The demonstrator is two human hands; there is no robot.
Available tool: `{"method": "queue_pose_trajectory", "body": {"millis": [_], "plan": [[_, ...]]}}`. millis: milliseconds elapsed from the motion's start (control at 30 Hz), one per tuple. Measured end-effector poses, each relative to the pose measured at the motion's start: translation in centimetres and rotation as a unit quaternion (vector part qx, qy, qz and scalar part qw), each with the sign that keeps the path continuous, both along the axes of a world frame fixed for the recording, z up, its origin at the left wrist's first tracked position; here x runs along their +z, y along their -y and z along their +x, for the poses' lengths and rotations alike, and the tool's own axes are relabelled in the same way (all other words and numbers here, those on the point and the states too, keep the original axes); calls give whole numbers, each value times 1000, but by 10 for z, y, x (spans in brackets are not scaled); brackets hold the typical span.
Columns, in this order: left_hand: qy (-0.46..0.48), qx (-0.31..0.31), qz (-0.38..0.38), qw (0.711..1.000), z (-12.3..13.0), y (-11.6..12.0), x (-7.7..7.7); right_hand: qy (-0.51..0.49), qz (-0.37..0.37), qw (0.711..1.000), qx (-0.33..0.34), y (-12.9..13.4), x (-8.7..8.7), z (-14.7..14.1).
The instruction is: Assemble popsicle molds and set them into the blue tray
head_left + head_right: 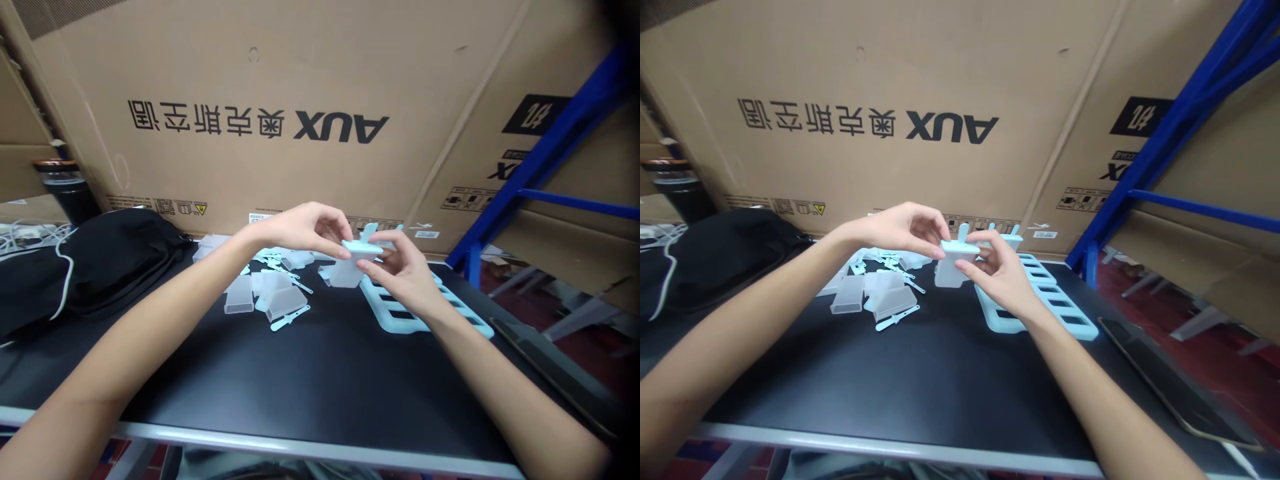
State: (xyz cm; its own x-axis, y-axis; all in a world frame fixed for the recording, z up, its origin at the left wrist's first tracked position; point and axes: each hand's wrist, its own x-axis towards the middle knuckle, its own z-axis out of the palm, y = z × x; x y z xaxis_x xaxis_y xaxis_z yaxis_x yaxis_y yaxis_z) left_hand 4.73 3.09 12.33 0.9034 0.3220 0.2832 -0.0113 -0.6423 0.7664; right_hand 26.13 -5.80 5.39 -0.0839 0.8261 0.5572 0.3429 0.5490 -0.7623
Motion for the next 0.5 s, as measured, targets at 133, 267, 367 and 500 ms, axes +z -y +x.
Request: {"method": "queue_pose_trajectory", "body": {"millis": [133,267,367,500], "plan": [[35,12,46,998,2,2,-2,-10,39,999,-36,-2,-1,-3],[101,54,93,989,9,7,-6,-15,93,992,-83,-2,-2,-7],[135,69,115,982,15,9,-10,-8,122,986,-113,-2,-3,-8],[162,98,139,972,21,10,-15,23,137,980,-143,-2,-5,-7]]}}
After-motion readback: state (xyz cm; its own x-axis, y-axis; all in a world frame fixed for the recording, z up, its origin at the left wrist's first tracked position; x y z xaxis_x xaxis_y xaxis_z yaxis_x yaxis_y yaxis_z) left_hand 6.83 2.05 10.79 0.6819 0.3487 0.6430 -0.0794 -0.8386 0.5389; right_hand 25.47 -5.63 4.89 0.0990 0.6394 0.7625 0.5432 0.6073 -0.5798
